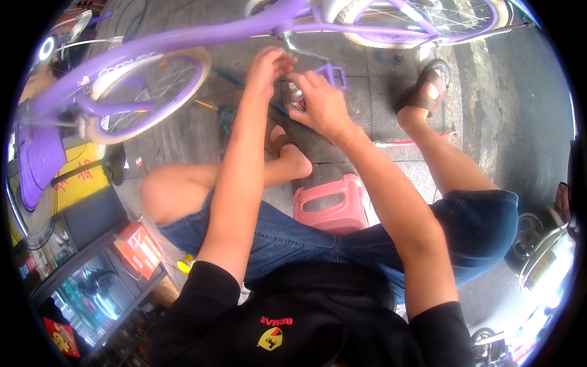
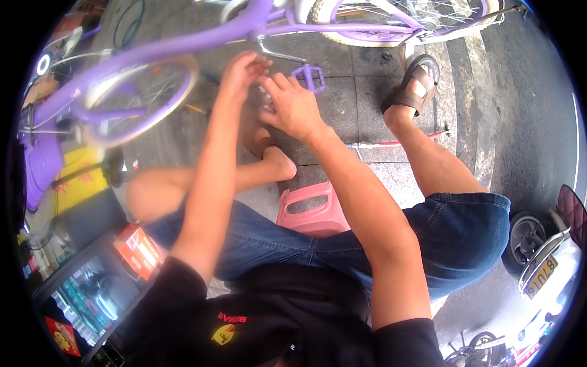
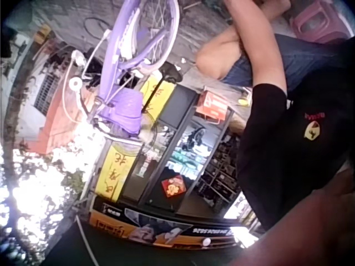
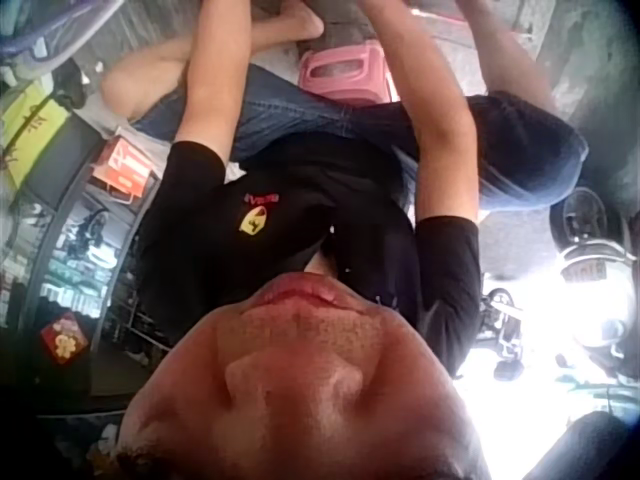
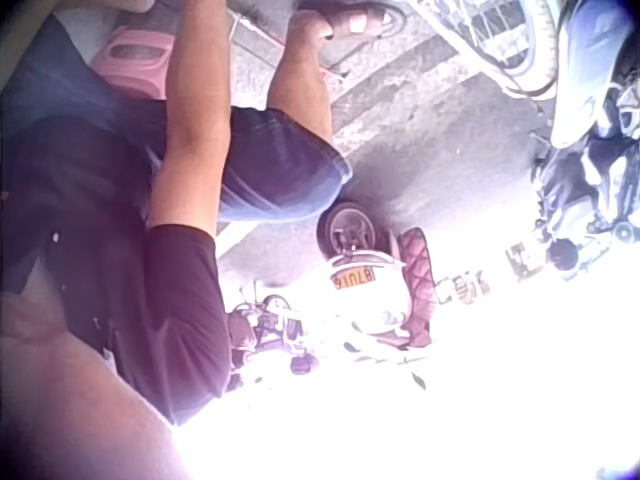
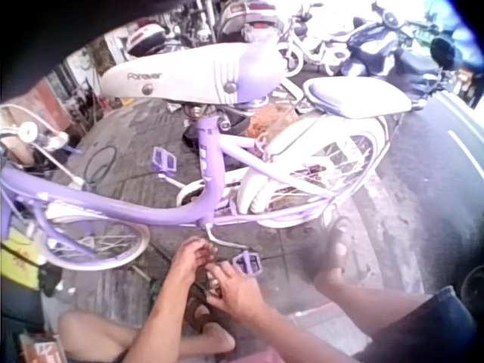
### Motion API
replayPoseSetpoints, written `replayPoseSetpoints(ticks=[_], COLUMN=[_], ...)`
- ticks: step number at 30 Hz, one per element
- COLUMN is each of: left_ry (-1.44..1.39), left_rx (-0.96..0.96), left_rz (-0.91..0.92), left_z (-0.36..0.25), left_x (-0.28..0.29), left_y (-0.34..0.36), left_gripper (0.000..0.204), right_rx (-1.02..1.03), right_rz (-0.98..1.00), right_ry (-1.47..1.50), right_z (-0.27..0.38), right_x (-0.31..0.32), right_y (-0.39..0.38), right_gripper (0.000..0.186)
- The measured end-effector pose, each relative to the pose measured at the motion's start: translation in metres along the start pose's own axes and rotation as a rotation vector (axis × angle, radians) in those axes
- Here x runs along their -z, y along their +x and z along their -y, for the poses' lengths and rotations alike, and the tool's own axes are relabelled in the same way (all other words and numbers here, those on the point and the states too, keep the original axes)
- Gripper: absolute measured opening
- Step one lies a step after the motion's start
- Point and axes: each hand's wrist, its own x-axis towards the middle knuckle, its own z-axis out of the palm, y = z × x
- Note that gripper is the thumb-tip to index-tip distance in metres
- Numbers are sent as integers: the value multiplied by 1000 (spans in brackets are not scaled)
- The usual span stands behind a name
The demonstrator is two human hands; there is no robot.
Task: The person repairs a purple bicycle by cleaning the chain and gears with a spray and a purple tool, then uses a red air hose to inflate the tires, and finally tightens various bolts and components on the handlebars and front fork using a metal tool.
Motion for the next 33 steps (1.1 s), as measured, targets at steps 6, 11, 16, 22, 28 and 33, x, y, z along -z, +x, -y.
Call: replayPoseSetpoints(ticks=[6,11,16,22,28,33], left_ry=[-97,-143,-136,-130,-133,-128], left_rx=[1,6,7,-3,-10,-11], left_rz=[5,4,-10,2,2,-2], left_z=[2,3,2,1,2,3], left_x=[5,2,2,3,0,1], left_y=[-1,-2,-2,-4,-4,-4], left_gripper=[17,18,18,15,13,13], right_rx=[-20,-31,-25,-27,-34,-36], right_rz=[4,-12,0,-24,-11,11], right_ry=[17,2,4,28,23,-10], right_z=[0,1,1,1,3,2], right_x=[-4,-4,-3,-4,-2,-2], right_y=[1,0,1,2,1,1], right_gripper=[51,50,51,51,53,54])
